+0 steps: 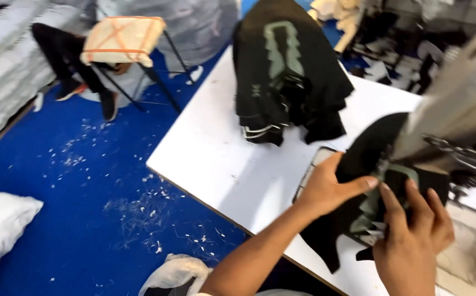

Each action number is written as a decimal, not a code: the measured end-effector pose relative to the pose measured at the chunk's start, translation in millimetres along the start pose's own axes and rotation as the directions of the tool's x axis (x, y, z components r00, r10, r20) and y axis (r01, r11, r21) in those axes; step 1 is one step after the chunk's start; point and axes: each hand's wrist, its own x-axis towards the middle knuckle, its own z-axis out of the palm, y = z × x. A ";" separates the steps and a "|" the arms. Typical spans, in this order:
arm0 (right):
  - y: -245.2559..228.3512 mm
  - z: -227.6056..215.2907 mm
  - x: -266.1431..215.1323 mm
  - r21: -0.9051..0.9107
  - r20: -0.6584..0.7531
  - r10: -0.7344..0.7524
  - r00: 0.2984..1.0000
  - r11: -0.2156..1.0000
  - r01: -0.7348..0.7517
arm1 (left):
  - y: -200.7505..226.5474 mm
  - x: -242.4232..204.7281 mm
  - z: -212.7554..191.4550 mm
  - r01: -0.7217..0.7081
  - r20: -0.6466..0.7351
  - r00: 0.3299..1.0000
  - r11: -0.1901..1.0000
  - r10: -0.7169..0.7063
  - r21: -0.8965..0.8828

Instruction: The person operates an industrial sewing machine to stitch together components of shoe uppers.

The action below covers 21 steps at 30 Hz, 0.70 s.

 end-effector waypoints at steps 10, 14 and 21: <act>34.9 24.3 -22.8 0.027 -0.180 -0.157 0.971 0.986 0.165 | -48.3 -50.6 -30.7 0.030 0.193 0.981 0.996 -0.014 -0.080; 94.5 116.9 -99.7 0.193 -0.266 0.032 0.963 0.981 0.020 | -119.9 -68.1 -48.3 0.000 0.236 0.972 1.000 0.005 -0.019; 196.2 195.6 -176.8 0.380 -0.020 0.262 0.965 0.895 -0.235 | -130.8 -84.3 -62.0 0.148 0.290 0.948 0.988 -0.129 -0.042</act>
